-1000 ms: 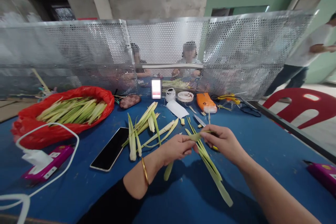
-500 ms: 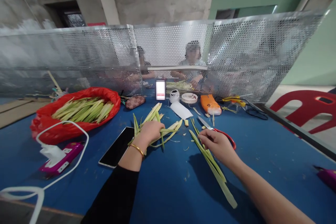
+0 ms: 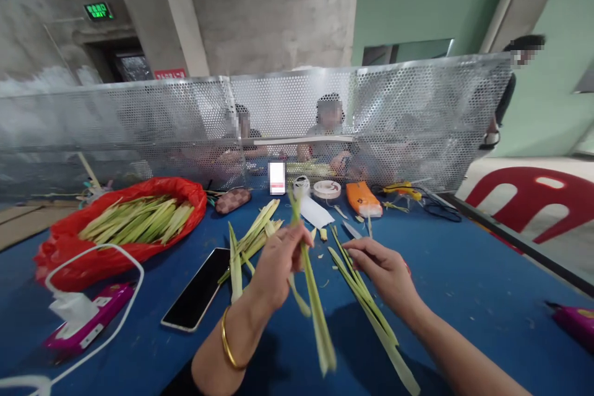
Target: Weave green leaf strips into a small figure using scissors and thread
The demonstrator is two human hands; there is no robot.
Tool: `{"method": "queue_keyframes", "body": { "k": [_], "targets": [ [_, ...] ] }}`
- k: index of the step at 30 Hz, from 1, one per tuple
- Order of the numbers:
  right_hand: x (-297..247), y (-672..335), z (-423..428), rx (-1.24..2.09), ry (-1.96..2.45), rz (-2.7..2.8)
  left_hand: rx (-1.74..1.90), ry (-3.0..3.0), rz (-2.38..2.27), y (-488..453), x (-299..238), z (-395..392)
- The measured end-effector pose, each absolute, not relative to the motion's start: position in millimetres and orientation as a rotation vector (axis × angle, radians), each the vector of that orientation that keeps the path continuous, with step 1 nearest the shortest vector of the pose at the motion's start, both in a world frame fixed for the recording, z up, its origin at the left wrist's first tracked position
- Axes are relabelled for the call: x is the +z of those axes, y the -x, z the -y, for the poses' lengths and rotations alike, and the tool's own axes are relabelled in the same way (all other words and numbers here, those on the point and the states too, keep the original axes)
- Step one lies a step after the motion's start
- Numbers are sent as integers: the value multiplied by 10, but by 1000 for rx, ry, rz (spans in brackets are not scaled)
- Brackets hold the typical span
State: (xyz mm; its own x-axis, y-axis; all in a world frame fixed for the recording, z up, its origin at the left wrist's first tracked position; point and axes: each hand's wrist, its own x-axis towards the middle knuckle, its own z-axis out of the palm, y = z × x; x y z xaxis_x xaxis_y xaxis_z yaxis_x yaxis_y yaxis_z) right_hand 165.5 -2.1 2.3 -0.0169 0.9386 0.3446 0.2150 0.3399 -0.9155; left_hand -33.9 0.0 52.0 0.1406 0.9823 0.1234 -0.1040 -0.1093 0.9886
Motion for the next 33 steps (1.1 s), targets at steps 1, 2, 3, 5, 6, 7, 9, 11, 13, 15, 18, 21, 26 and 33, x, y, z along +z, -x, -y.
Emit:
{"method": "queue_keyframes", "body": {
  "k": [1,2,3,5,6,7,9,11,13,15,18,21,26,33],
  "targets": [
    [30,-1646,34,933,1072,1439,1046,-1217,-894,265,494,47],
    [34,-1636,47,1048,1037,1381,933,-1186,-854,196,461,83],
    [36,-1627,59,1151,998,1323,875,-1175,-827,134,424,108],
    [34,-1606,77,1295,930,1232,787,-1176,-806,34,347,131],
    [33,-1595,84,1330,907,1202,767,-1184,-804,-4,311,133],
    [34,-1583,90,1344,894,1182,755,-1194,-806,-33,279,132],
    [43,-1559,100,1349,886,1175,758,-1225,-818,-71,226,129],
    [61,-1539,111,1357,895,1165,758,-1264,-838,-91,182,129],
    [81,-1527,120,1378,921,1148,734,-1282,-864,-100,145,133],
    [99,-1530,125,1389,949,1139,700,-1240,-871,-107,120,138],
    [119,-1560,124,1397,960,1133,673,-1095,-838,-116,100,140],
    [137,-1605,115,1338,970,1128,708,-1024,-793,-126,72,135],
    [128,-1645,88,1168,1040,1154,556,-908,-633,-135,-3,146],
    [100,-1645,63,1273,1053,1146,797,-703,-560,-106,95,70]
  ]
}}
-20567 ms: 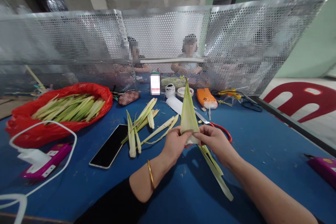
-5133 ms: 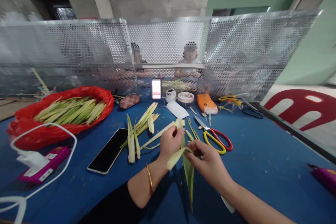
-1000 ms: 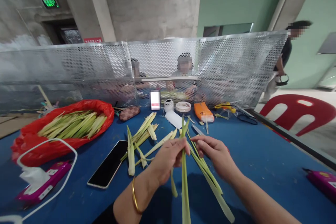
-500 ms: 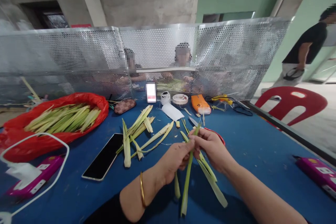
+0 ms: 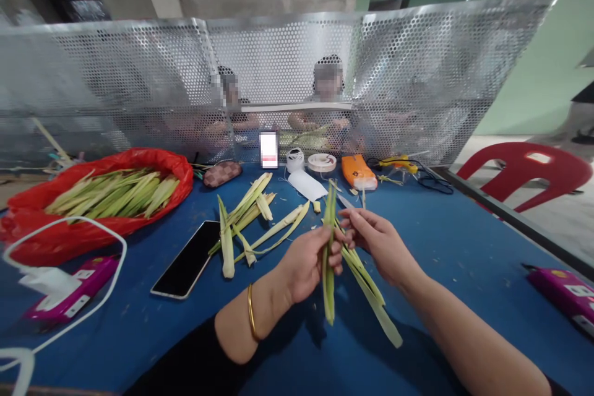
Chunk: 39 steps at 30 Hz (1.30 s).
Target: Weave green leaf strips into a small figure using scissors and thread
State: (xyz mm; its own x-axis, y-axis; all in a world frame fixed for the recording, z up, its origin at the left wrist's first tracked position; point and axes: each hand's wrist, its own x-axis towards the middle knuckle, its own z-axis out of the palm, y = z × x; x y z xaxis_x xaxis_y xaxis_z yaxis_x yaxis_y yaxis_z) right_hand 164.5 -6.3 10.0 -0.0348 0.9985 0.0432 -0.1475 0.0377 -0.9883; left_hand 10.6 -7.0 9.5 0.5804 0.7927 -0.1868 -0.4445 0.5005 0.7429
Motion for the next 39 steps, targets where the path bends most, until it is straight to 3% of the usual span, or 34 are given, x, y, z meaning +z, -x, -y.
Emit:
{"method": "queue_keyframes", "body": {
  "k": [5,10,12,16,18,33,39],
  "targets": [
    [30,-1466,218,1692,1108,1581,1112,-546,-508,-48,153,-62],
    [-62,-1338,322,1722,1166,1726,1131,-546,-563,-15,145,-90],
    [-30,-1425,258,1509,1243,1914,1138,-480,-672,25,146,-124],
    [61,-1749,25,472,1745,2247,1167,-377,-916,116,138,-219],
    [71,-1875,-65,302,1953,2287,1141,-372,-930,131,129,-237],
    [18,-1927,-95,526,1911,2192,1017,-418,-953,40,54,-191],
    [-11,-1960,-129,879,1719,1969,1047,-475,-966,5,36,-152]
  ]
}}
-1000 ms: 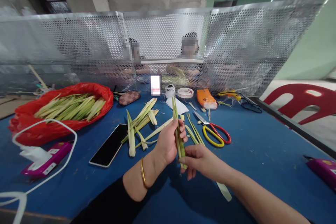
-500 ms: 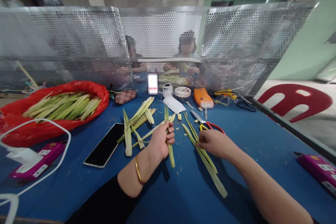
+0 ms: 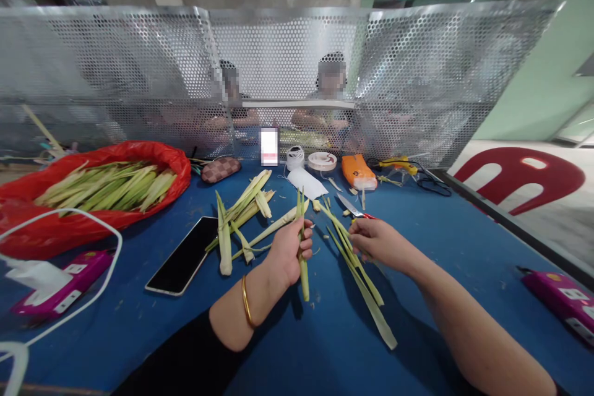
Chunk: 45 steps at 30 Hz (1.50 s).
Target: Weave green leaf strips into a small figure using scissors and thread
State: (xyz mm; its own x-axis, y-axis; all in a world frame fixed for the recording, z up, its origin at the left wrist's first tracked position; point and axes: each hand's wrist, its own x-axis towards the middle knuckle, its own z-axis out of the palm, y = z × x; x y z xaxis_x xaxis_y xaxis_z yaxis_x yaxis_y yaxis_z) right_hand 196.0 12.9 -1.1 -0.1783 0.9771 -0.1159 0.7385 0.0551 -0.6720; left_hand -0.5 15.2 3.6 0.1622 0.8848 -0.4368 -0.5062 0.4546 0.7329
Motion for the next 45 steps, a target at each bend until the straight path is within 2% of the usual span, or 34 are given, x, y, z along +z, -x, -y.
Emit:
{"method": "queue_keyframes", "body": {
  "k": [7,12,18,23,27,31,33,39,45],
  "targets": [
    [-24,-1785,-120,1140,1347,1383,1128,-590,-1001,5,69,-134],
    [-36,-1669,-64,1366,1250,1283,1164,-658,-1059,-11,31,-156],
    [42,-1732,-13,1644,1126,1185,1353,-1238,-1256,46,-41,-206],
    [117,-1798,4,1797,970,1001,1131,-1547,-1226,85,-81,-215],
    [105,-1836,-46,1525,1088,1165,1053,-1361,-1198,57,-79,-209],
    [16,-1839,-105,672,1744,1893,1065,-1092,-1287,71,-5,-245],
    [-35,-1817,-113,433,1903,2081,1068,-1052,-1306,97,35,-268],
    [-130,-1776,-117,433,1973,2090,1108,-857,-1345,134,-10,-326],
    [-112,-1842,-154,526,1906,1883,1458,-687,-1441,172,-39,-408]
  ]
}}
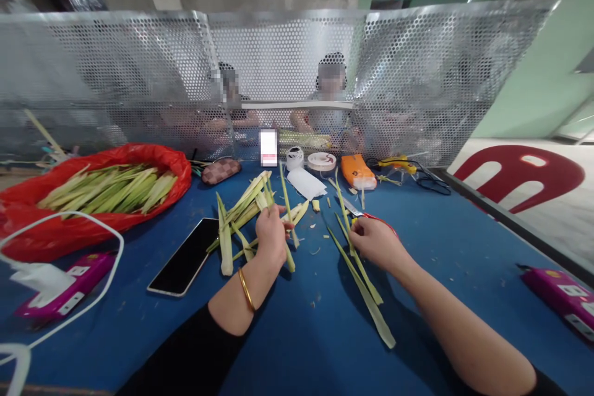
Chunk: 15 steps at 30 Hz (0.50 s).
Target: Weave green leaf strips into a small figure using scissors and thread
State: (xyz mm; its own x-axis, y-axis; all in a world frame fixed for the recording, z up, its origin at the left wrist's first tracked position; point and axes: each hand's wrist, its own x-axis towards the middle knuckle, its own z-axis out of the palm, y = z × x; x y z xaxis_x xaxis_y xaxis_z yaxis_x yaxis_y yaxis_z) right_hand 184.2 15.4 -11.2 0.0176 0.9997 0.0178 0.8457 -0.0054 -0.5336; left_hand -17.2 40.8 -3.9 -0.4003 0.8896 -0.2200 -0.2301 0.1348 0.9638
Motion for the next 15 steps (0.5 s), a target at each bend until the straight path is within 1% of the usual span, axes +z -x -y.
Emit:
{"method": "queue_keyframes", "body": {
  "k": [3,5,7,9,11,15],
  "targets": [
    [-59,-1783,-98,640,1766,1782,1686,-702,-1372,192,51,-380],
    [-15,-1701,-24,902,1527,1691,1743,-785,-1237,167,96,-329],
    [24,-1608,61,1237,1251,1599,1616,-864,-1098,107,108,-263],
    [39,-1525,136,1462,1112,1562,1424,-839,-979,31,92,-194],
    [23,-1464,183,1552,1099,1558,1317,-748,-902,-32,68,-136],
    [-51,-1404,202,1589,1146,1573,1303,-653,-796,-75,59,-79]
  ]
}}
